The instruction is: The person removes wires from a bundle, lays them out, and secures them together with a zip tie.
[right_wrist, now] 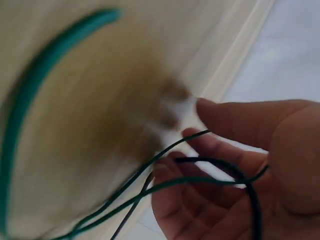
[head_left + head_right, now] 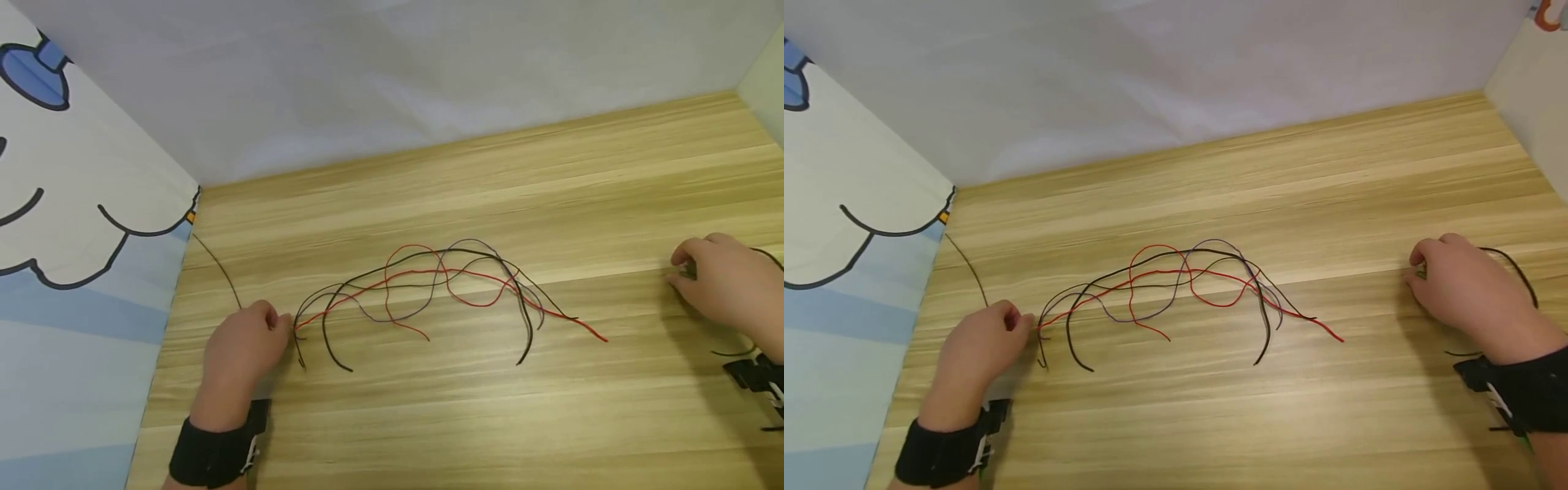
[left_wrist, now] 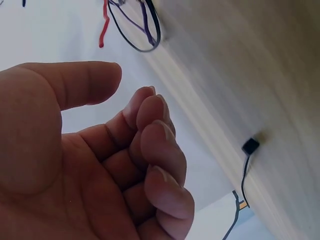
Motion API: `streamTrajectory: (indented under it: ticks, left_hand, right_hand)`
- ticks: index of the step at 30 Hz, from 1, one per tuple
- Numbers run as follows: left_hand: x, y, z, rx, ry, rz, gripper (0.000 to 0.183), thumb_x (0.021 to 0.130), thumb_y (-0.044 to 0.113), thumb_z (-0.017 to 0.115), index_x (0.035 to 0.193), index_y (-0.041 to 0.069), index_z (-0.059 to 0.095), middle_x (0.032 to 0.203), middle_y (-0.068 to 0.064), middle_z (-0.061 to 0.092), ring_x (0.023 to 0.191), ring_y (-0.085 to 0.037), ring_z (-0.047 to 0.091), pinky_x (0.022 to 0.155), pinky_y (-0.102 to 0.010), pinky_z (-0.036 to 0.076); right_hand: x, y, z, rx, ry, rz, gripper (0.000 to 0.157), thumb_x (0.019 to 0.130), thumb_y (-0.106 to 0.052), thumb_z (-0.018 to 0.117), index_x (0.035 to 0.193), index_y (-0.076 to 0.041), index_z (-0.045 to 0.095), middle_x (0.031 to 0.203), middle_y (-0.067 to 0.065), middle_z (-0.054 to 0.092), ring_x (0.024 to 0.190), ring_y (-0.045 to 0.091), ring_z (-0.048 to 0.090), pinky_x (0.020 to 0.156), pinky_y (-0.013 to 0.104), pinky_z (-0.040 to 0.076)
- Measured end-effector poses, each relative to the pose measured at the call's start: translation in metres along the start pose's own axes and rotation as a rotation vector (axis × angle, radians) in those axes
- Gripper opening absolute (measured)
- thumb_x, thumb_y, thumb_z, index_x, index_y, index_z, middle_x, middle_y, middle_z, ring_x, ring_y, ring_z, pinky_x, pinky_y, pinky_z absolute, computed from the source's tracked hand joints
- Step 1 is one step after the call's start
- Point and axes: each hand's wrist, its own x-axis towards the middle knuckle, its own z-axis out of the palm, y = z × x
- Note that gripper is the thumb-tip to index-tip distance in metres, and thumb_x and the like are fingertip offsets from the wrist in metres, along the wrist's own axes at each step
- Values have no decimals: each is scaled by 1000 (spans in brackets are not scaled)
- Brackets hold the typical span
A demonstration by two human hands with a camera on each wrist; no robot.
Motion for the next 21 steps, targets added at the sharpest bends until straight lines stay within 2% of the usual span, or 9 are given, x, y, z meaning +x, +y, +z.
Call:
streamTrajectory:
  ticks: [3,8,11,14,17,21]
  left_hand:
    - [-2,2,3,12,10,8,31,95,38,48,79,12,53,64,-6,53,51,-22,46,45,-32,33]
    - [-7,11,2,12,23,46,29,95,35,49,79,11,53,64,-7,53,51,-22,46,45,-33,33]
    - [-10,19,2,10,40,69,27,94,32,50,78,11,52,64,-7,52,51,-22,45,45,-33,33]
    - [-12,25,5,7,56,88,27,94,30,49,76,11,52,64,-7,52,51,-23,45,45,-33,33]
    - [-13,29,7,16,78,102,26,96,28,47,79,10,55,66,-8,55,53,-24,48,47,-36,37]
    - [-17,35,5,52,94,83,26,98,27,45,95,6,59,72,-12,61,56,-26,53,49,-40,43]
  right_hand:
    - [-1,0,-3,25,11,-12,24,90,-7,61,94,16,61,85,34,56,72,40,52,58,51,43]
    - [-1,-2,-10,59,32,-20,32,100,-9,46,103,20,59,85,36,59,62,34,53,56,49,41]
    - [-2,-4,-14,69,19,-30,30,100,-6,43,108,19,57,85,34,61,59,31,53,57,49,42]
    - [-4,-7,-17,86,3,-33,26,98,0,42,114,16,54,94,36,62,62,31,56,55,47,43]
    - [-7,-9,-22,165,-24,-23,28,97,2,36,118,12,50,99,35,60,58,27,52,50,40,40]
    - [-12,-15,-26,302,-52,12,32,100,-5,24,113,7,51,98,31,57,50,24,42,46,35,35]
